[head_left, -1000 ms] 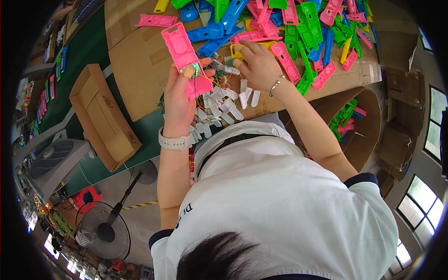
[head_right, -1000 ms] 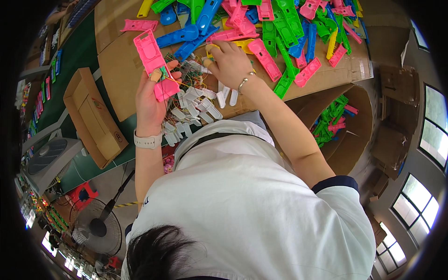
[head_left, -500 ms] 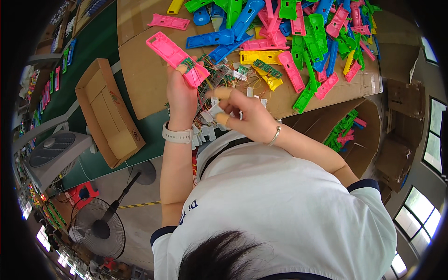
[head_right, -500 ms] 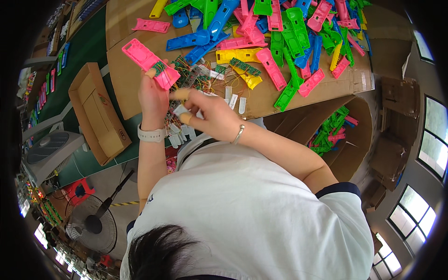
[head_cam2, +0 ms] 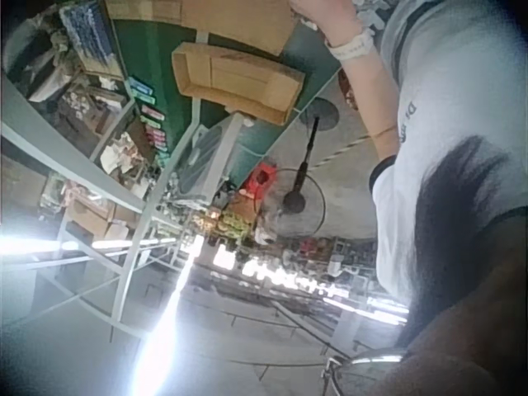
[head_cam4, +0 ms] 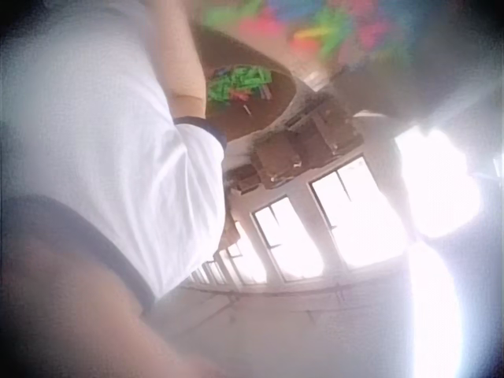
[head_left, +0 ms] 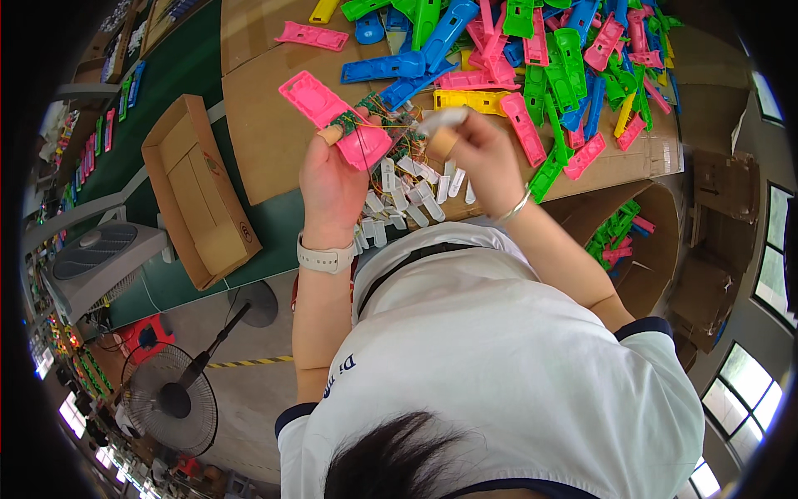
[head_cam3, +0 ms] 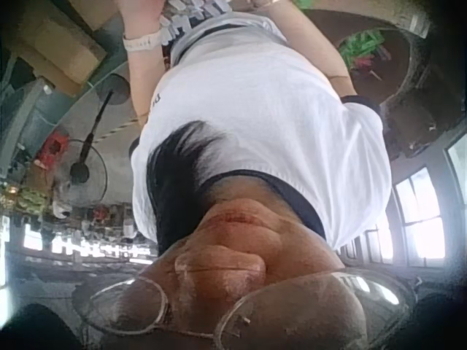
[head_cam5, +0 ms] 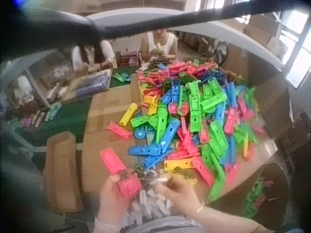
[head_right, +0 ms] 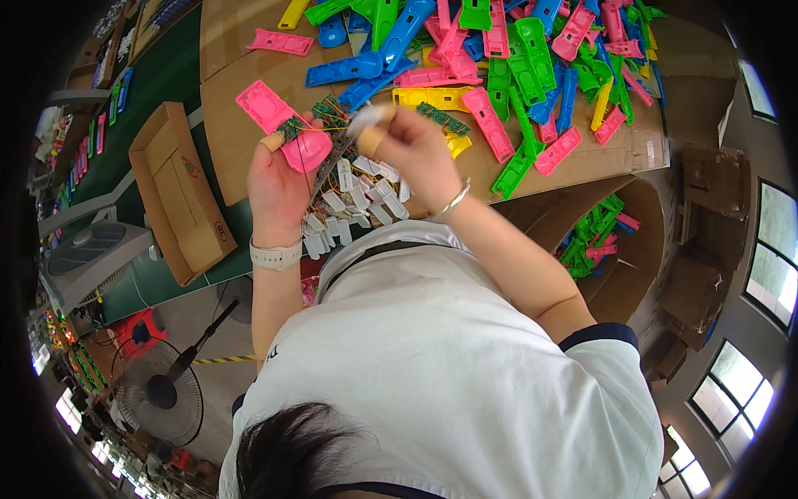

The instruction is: The person assembles small circuit boards into colorful plastic housings by hand at a factory workstation.

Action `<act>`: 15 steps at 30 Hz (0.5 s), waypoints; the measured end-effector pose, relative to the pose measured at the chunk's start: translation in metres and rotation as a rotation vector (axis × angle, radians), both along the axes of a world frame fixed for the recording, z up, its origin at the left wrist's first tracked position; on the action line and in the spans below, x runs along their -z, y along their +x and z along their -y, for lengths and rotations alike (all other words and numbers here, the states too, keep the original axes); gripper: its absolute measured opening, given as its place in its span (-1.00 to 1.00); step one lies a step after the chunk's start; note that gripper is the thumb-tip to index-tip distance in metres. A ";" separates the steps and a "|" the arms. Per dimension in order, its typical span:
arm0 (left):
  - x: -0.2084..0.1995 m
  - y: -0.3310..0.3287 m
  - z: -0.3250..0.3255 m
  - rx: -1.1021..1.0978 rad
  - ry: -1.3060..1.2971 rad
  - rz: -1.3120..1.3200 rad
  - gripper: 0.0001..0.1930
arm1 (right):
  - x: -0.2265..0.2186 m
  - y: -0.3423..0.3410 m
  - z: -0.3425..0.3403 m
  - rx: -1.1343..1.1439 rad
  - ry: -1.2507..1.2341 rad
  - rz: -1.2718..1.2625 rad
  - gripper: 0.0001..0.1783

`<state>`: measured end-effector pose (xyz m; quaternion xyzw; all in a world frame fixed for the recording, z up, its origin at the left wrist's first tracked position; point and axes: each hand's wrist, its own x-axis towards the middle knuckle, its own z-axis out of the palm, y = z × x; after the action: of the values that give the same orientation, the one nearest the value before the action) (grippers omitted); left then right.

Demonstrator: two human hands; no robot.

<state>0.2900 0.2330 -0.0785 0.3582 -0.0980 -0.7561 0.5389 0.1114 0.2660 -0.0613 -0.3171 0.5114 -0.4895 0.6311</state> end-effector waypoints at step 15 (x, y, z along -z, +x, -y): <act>0.010 -0.010 -0.011 0.125 -0.160 -0.074 -0.62 | -0.043 0.032 0.028 -0.140 -0.648 -0.522 -0.78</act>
<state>0.2801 0.2437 -0.0889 0.2790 -0.1603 -0.7907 0.5208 0.1431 0.2376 -0.0186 -0.6466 0.4511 -0.4840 0.3797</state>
